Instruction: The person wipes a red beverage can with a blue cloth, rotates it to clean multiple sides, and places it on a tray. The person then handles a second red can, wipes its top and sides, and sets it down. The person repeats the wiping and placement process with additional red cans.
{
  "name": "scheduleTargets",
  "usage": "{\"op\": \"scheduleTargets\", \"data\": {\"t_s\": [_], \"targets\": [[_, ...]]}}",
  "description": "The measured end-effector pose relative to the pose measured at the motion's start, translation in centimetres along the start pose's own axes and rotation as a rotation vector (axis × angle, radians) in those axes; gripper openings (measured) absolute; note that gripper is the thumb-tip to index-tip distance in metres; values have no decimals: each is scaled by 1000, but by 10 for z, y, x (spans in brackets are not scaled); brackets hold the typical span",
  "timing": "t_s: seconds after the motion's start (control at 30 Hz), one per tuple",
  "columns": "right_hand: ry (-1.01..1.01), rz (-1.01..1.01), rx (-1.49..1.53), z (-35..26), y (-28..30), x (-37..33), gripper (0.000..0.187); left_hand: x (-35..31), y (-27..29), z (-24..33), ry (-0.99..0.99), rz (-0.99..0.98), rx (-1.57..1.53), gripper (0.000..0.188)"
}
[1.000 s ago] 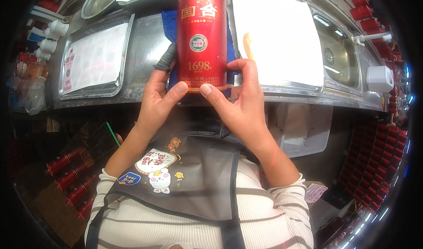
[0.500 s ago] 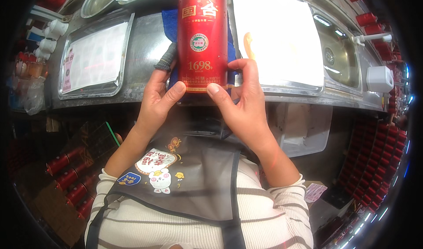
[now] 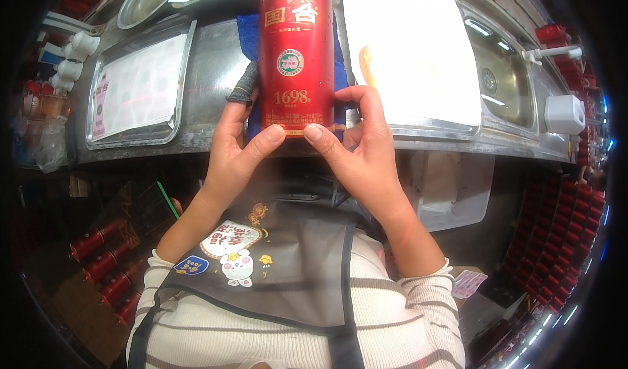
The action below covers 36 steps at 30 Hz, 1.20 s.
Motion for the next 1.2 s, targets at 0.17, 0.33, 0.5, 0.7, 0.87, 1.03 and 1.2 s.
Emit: {"op": "scheduleTargets", "data": {"t_s": [0.17, 0.33, 0.5, 0.7, 0.87, 1.03, 1.2], "targets": [[17, 18, 0, -3, -2, 0, 55, 0, 2, 1, 9, -44, 13, 78], [21, -6, 26, -1, -1, 0, 53, 1, -5, -3, -43, 87, -22, 79], [1, -26, 49, -2, -1, -1, 50, 2, -7, -2, -73, 104, -3, 78], [4, -43, 94, -3, 1, -1, 43, 2, -6, -2, -65, 73, 1, 77], [-55, -106, 207, -1, 18, 1, 36, -1, -4, -1, -2, 18, -217, 78], [-62, -94, 237, 2, 15, 0, 30, -2, -3, -3, -5, -8, -189, 79], [-32, -63, 151, 3, 7, 1, 46, -3, -3, -4, -2, -6, -161, 80]]}}
Point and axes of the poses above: each hand's wrist, its own x-axis towards the middle knuckle, its own y-axis out of the back of the hand, z = x × y, the point moved 2 cm from there along x, towards the middle knuckle, and after that the axes turned 4 degrees about -z, right-handed, at the moved point
